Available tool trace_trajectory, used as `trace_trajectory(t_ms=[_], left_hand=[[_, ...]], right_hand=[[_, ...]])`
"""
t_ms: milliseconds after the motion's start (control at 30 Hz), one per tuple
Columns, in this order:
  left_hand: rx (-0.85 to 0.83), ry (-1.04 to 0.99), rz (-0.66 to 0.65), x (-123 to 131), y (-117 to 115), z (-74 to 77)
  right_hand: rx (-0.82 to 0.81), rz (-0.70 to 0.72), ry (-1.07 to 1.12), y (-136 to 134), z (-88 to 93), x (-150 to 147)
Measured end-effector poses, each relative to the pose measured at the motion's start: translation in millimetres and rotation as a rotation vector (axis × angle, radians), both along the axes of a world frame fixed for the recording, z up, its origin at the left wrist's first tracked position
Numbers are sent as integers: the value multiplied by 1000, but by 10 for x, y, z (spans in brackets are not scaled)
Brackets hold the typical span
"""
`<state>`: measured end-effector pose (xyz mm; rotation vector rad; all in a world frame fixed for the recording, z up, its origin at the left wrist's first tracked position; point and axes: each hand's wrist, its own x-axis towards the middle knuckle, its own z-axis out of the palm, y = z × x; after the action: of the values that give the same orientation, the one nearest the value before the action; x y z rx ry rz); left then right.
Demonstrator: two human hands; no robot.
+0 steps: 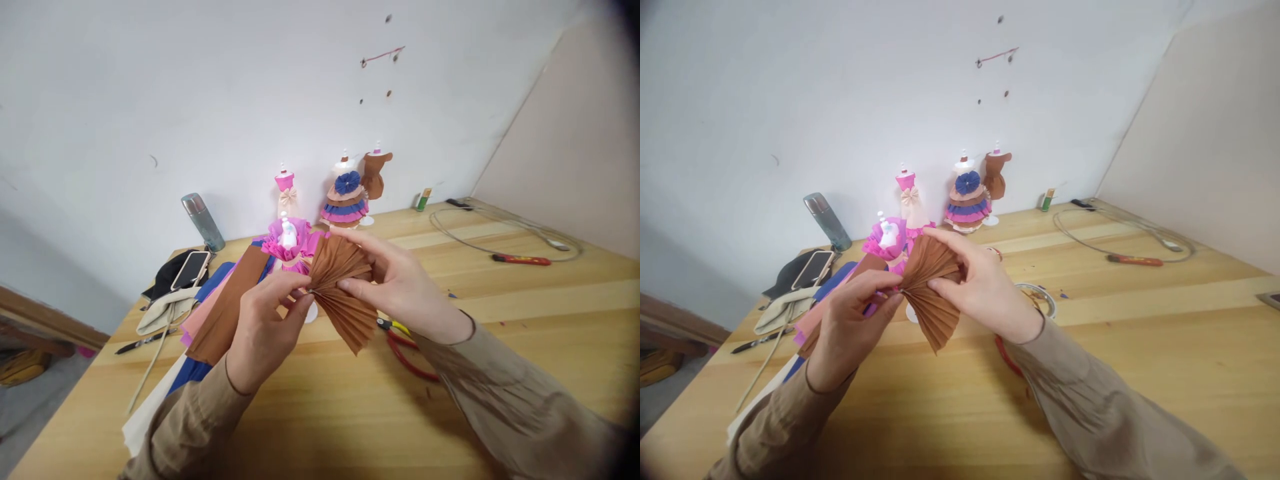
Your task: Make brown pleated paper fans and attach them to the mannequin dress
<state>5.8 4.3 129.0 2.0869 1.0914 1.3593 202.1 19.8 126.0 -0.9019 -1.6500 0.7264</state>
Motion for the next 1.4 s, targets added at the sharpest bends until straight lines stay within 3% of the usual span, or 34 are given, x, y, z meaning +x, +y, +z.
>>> trace_trajectory(t_ms=[167,333,500,700,967,1133,1267,1400], left_hand=[[-235,-177,9,2,-8,-21],[-545,-335,-161,-16,25,48],[-764,-280,-347,-36,64,24],[-959,-314,-433,26,114,-84],[-1038,-357,-477,114,120,-210],[-977,-442,-403,131,122,-187],[-897,-497,-353,139,132,-166],[-892,-482,-375,142,137,-203]], right_hand=[[50,32,-32,19,-7,31],[62,81,-85,28,-20,87],[63,139,-188,16,-19,128],[-27,138,-140,-12,15,102],[-31,144,-114,10,15,101],[-9,70,-19,5,112,261],[-98,134,-231,-36,188,343],[-95,45,-428,-66,176,210]])
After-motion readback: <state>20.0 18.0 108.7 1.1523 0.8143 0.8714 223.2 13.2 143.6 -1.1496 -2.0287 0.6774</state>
